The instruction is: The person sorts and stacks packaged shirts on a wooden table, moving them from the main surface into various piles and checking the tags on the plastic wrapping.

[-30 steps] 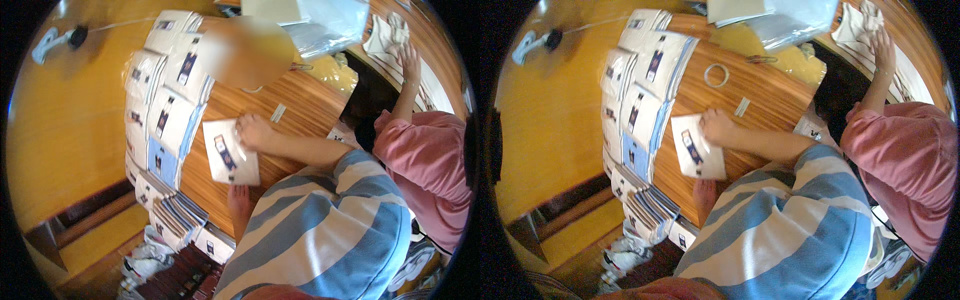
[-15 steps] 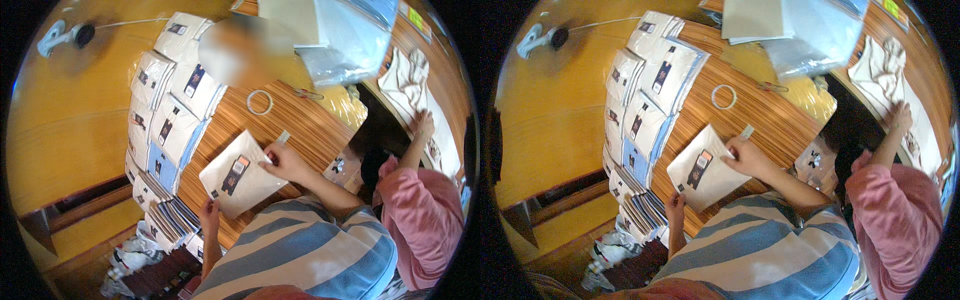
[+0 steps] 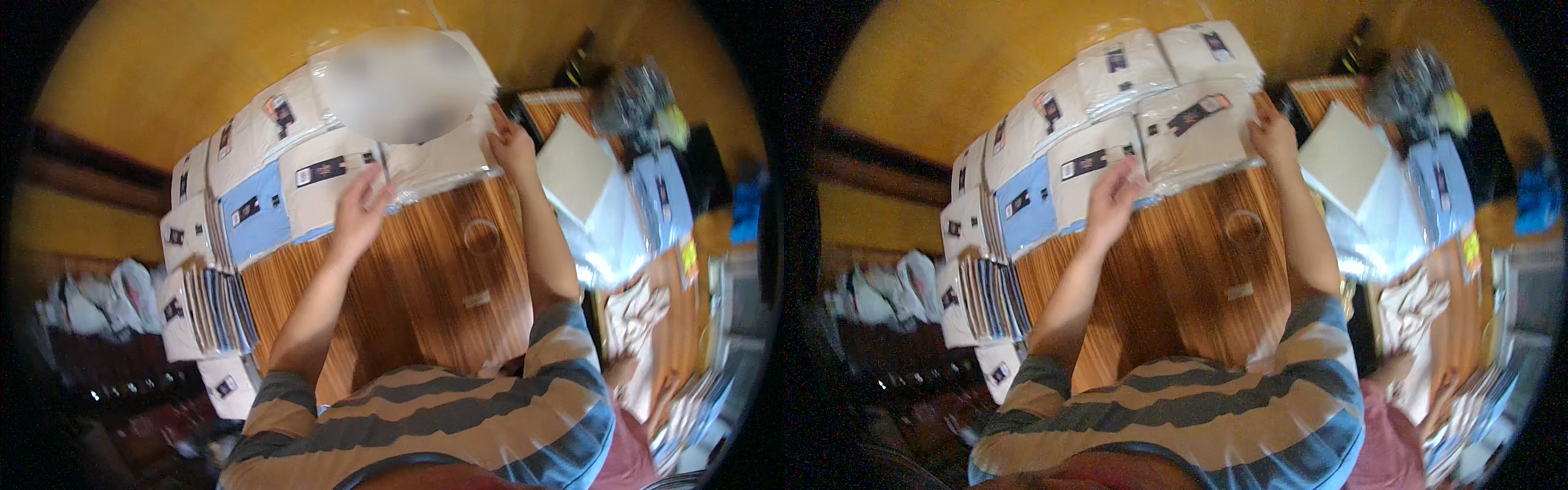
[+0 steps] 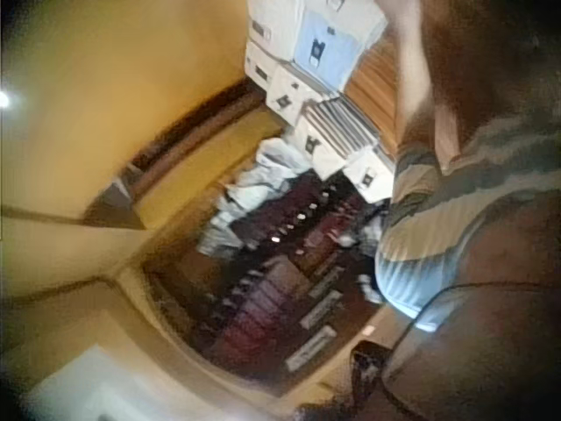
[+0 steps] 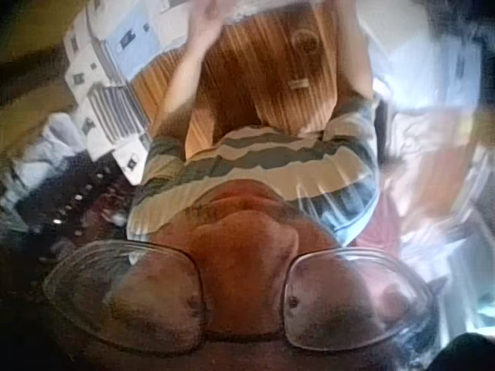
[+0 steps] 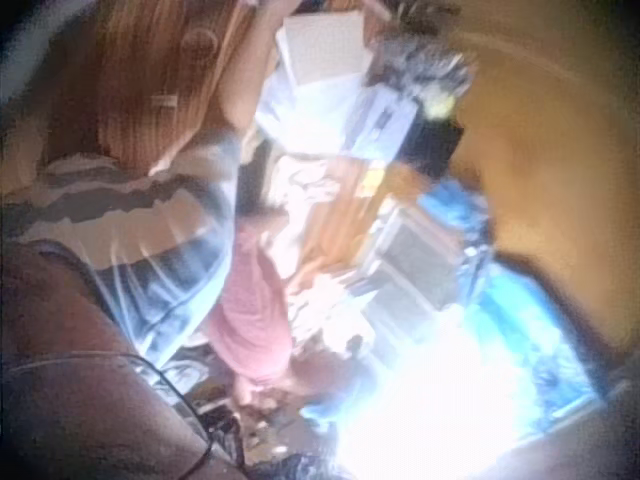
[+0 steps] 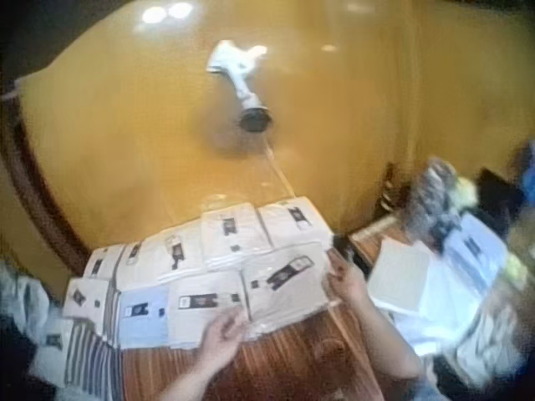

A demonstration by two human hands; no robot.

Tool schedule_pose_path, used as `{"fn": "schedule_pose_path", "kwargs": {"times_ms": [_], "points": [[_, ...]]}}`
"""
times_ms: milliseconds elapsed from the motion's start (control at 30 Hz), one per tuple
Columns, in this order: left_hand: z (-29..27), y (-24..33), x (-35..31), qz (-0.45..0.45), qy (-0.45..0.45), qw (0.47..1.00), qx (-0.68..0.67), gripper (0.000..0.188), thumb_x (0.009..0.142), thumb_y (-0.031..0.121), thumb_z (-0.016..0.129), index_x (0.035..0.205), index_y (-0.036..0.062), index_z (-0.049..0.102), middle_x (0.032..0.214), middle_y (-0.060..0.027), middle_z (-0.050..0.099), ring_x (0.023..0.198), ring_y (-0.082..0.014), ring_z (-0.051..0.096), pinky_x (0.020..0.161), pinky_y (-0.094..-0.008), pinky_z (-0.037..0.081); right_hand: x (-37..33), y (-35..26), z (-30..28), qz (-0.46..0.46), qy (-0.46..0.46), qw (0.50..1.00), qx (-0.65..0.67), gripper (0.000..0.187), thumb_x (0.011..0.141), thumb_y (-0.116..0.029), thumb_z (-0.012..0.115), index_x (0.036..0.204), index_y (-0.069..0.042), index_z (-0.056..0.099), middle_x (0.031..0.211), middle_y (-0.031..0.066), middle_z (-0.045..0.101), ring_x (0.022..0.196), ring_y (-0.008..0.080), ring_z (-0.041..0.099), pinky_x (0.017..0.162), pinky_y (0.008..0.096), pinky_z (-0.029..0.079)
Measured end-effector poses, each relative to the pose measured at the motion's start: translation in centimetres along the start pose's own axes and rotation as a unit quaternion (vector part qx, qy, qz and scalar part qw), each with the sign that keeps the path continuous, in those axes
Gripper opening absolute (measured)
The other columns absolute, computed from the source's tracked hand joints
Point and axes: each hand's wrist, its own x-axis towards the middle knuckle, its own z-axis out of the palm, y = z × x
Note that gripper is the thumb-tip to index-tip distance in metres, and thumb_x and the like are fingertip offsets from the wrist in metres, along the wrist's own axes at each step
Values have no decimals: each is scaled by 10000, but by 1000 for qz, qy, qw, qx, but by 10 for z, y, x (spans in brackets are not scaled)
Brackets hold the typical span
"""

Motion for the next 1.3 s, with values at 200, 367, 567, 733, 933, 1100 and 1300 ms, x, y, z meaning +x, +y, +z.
{"fn": "schedule_pose_path", "kwargs": {"times_ms": [200, 367, 567, 733, 933, 1100, 1300], "points": [[-32, -27, -70, -49, -57, 990, -120, 274, 975, 157, 678, 1219, 33, 667, 1207, -116, 699, 1105, -178, 663, 983, -331, 524, 16, 41, 15, -86, 65, 993, 52, 386, 889, -305, 766, 1124, -3, 716, 933, 144, 755, 808, 221, 716, 764, 349, 556], [-120, -56, -25, -22, 82, 979, -188, 266, 1000, 168, 636, 1221, 22, 624, 1070, -89, 733, 885, -140, 683, 779, -288, 566, -21, 13, 9, -15, 57, 986, 157, 379, 942, -276, 737, 1152, 28, 656, 1009, 132, 676, 900, 203, 638, 793, 304, 523], [-219, -121, 103, -199, 190, 835, -476, 370, 1047, 180, 519, 1302, -86, 495, 1216, -246, 621, 1097, -310, 670, 932, -347, 607, -148, -22, 14, -69, 218, 964, 134, 239, 979, -128, 673, 1150, 32, 625, 1161, 125, 626, 1094, 227, 579, 973, 356, 470], [-221, -140, 162, -252, 229, 796, -501, 203, 1012, 112, 583, 1073, -73, 526, 1006, -205, 627, 897, -303, 701, 783, -347, 661, -210, 12, 16, -29, 197, 960, 198, 201, 990, -88, 649, 1147, 33, 613, 1180, 115, 619, 1100, 197, 577, 974, 338, 469], [-198, -140, 192, -244, 247, 812, -470, 229, 950, 158, 698, 1049, -3, 568, 928, -130, 617, 754, -239, 638, 671, -303, 624, -228, 15, 4, -9, 155, 953, 261, 157, 992, -78, 645, 1110, 23, 624, 1145, 91, 643, 1064, 180, 593, 963, 315, 468], [-205, -56, 179, -31, 356, 841, -406, 175, 923, 81, 681, 1065, 8, 610, 907, -102, 678, 680, -259, 662, 592, -408, 556, -239, -8, -9, -26, 81, 959, 270, 156, 994, -84, 646, 1111, 18, 631, 1124, 88, 660, 1057, 174, 600, 961, 305, 467], [-214, 64, 26, 211, 378, 901, 34, 93, 984, 92, 597, 1005, 2, 584, 874, -181, 678, 802, -240, 681, 710, -369, 514, -262, -8, 13, -13, -29, 959, 280, 222, 979, -121, 679, 1148, 10, 619, 1112, 95, 663, 1026, 183, 625, 911, 308, 505]]}}
